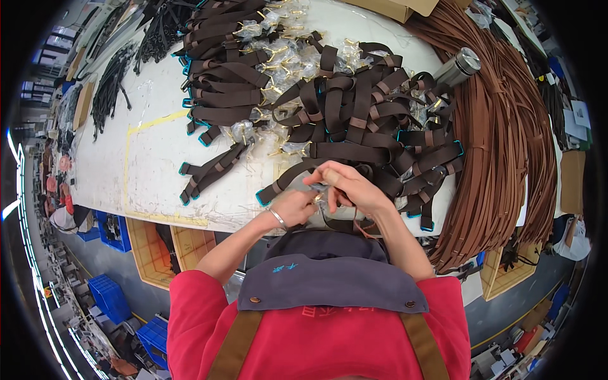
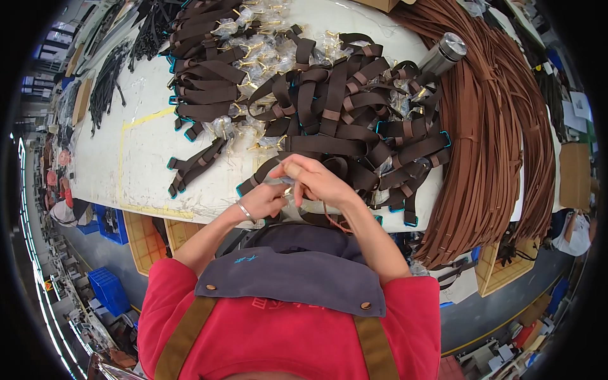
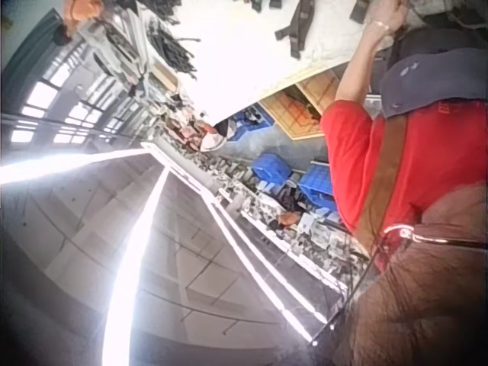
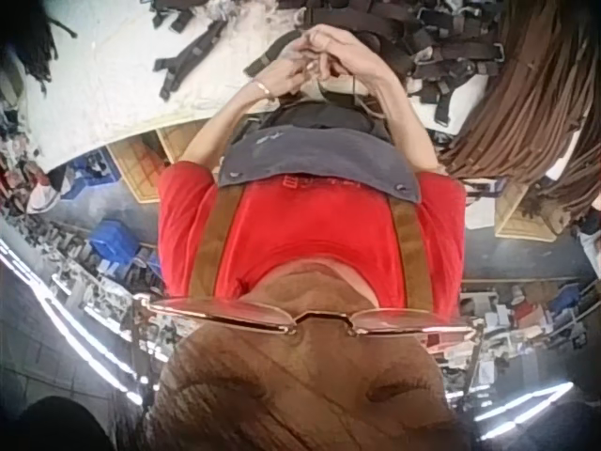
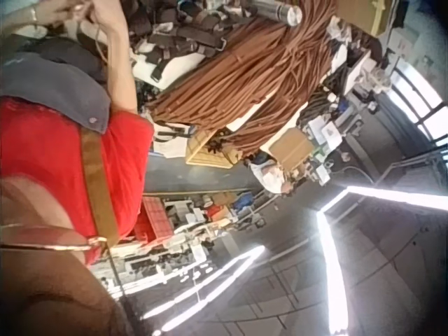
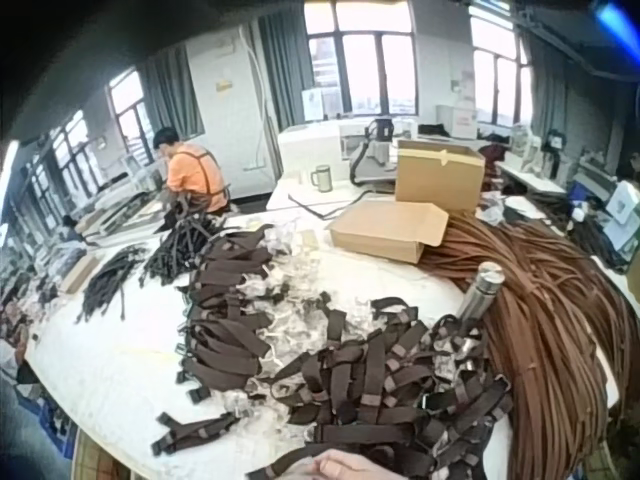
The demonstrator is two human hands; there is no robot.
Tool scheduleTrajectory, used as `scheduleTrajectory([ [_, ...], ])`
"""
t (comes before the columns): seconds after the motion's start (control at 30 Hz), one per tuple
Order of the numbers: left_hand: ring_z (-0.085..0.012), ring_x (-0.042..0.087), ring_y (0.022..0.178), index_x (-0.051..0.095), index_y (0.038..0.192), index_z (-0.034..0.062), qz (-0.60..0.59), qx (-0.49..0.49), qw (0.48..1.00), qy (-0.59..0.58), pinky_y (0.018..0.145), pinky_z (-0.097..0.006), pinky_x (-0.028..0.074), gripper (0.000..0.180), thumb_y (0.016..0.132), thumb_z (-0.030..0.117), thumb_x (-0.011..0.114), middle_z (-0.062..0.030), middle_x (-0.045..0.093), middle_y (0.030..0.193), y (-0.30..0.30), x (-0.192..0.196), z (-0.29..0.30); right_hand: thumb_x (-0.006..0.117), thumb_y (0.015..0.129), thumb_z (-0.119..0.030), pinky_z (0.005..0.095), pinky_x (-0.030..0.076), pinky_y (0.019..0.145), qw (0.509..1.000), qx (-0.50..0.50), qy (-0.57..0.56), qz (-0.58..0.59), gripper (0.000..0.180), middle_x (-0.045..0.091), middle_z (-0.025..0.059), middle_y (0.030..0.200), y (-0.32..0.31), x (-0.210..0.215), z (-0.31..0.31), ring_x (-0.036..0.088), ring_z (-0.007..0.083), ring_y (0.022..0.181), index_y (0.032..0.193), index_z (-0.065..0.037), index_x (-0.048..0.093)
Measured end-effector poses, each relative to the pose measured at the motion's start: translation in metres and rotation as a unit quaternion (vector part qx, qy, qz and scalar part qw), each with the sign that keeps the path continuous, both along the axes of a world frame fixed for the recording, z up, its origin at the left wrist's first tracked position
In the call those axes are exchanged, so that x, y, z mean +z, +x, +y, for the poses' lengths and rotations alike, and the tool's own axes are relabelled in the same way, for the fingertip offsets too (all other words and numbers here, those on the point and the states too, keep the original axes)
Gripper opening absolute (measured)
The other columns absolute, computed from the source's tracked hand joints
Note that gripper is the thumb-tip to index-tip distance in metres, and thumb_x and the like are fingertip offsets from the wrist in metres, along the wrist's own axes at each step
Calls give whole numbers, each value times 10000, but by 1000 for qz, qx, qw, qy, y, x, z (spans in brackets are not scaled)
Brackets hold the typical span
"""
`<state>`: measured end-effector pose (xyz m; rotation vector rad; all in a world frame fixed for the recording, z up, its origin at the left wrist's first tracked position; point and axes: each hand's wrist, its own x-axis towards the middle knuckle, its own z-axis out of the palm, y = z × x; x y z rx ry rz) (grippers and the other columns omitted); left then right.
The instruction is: The person assembles brown fabric straps by inserting small metal hooks from plastic bags into the strap ends. They repeatedly pick up a strap, retrieve a hook, and secure it into the strap's loop, placing the finished items on the table.
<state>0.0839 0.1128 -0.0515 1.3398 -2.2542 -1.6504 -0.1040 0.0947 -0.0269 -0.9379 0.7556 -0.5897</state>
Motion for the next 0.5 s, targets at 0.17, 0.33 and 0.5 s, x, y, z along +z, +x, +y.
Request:
scheduleTrajectory([
  [0.17, -365, 543, 581, 545, 810, 11, -49, -84, 977, -191, 553, -454, 416, 125, 738, 103, 501, -212, 527, 579, -9, 29, -4, 447, 849, -280, 285, 401, 419, 916, 116, -169, 344, 296, 564, 67, 759, -3, -6, -36, 511, 139, 453, 919, -1, 518],
  [0.33, -108, 474, 431, 569, 828, 0, 296, 290, 859, 301, 395, -255, 368, 125, 741, 87, 592, -57, 525, 532, 12, 23, -19, 432, 859, -279, 237, 354, 393, 961, 25, -64, 267, 285, 531, 59, 735, -43, -21, -39, 448, 98, 421, 905, -9, 511],
  [0.5, -151, 486, 444, 535, 836, -20, 349, 400, 763, 369, 414, -271, 372, 209, 734, 147, 607, -101, 536, 581, 24, -20, -15, 428, 877, -276, 226, 353, 414, 965, -81, -58, 243, 296, 538, 64, 752, -34, -21, -13, 486, 89, 442, 930, 4, 505],
])
